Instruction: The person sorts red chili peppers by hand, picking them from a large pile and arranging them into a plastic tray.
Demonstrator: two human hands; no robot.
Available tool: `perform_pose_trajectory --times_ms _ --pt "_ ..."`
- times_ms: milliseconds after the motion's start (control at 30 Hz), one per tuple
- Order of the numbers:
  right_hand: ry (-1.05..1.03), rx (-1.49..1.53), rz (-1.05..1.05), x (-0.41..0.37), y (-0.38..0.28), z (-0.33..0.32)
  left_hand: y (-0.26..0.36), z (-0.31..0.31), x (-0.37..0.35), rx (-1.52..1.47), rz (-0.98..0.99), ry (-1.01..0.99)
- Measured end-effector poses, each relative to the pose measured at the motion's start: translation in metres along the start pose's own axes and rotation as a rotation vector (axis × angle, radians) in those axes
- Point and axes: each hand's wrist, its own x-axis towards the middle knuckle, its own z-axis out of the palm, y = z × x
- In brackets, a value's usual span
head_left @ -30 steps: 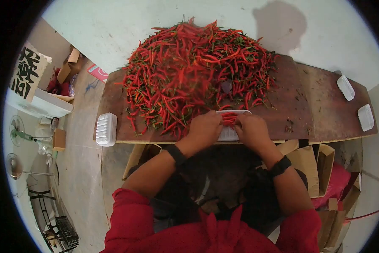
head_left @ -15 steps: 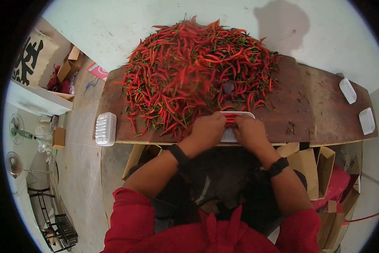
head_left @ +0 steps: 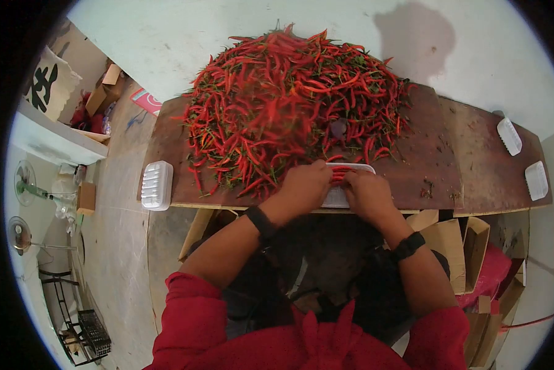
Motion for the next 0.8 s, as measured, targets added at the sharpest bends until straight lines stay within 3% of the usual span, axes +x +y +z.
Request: perform_pose_trajectory --times_ms 167,333,433,533,800 --pt "-0.084 0.031 0.077 0.001 0.000 -0.012 -0.007 -0.020 0.002 0.018 -0.080 -0.034" --pt "0.019 0.067 0.090 0.000 0.005 -0.024 -0.034 -0.046 -0.001 0.156 -0.202 0.200" --pt "0.040 0.097 0.146 -0.001 0.001 -0.031 -0.042 -0.056 -0.007 0.217 -0.277 0.152" --pt "0.117 0.115 0.077 -0.001 0.005 -0.028 -0.051 -0.055 -0.013 0.231 -0.244 0.119" --pt "0.074 0.264 0.095 -0.003 -0.005 -0.030 -0.037 -0.079 -0.018 0.132 -0.218 0.197"
